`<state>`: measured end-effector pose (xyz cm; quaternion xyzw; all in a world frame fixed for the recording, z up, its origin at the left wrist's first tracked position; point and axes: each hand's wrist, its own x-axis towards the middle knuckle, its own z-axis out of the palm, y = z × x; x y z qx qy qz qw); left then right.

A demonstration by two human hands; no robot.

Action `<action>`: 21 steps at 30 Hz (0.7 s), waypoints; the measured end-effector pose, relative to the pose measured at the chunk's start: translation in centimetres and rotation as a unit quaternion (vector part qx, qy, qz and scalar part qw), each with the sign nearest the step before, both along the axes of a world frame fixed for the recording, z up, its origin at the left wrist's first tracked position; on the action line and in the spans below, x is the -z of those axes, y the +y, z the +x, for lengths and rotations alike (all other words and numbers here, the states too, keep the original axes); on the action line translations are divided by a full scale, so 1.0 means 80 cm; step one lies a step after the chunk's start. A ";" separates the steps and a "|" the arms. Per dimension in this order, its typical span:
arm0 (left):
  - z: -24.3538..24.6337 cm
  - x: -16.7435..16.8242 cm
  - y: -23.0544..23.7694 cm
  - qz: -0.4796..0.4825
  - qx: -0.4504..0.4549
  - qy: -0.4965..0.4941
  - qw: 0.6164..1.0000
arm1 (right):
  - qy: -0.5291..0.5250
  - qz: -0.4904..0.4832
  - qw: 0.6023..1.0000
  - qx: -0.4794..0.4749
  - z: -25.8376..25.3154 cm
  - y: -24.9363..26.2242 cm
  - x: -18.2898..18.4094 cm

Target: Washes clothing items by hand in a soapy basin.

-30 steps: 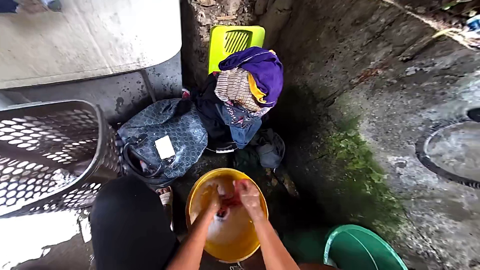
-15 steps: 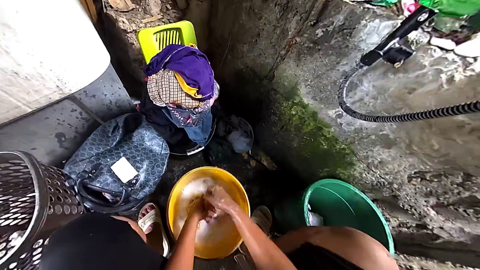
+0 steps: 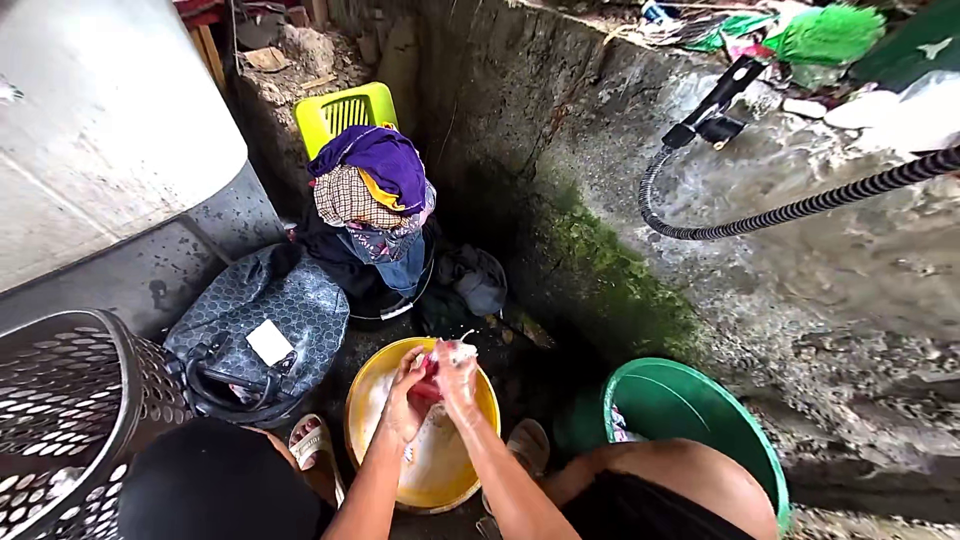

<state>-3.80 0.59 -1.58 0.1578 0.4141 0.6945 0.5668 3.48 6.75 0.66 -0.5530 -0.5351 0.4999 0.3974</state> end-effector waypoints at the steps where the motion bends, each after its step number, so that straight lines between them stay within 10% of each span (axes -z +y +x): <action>1: 0.006 -0.003 0.005 -0.025 -0.053 -0.024 0.998 | -0.093 0.038 0.995 -0.011 -0.006 -0.012 0.000; 7: 0.002 0.006 0.012 -0.128 -0.229 0.144 0.954 | -0.227 -0.062 0.967 -0.093 -0.023 -0.060 0.033; 13: 0.009 0.000 0.030 -0.124 -0.232 -0.055 0.963 | -0.062 -0.206 0.969 -0.124 -0.001 -0.033 0.036; 16: 0.018 0.001 0.042 -0.074 -0.141 -0.086 0.984 | -0.156 -0.163 0.953 -0.200 0.034 0.004 0.006; 21: -0.030 0.058 0.065 -0.151 0.060 0.313 0.936 | -0.418 0.024 0.875 -0.244 0.155 0.095 -0.113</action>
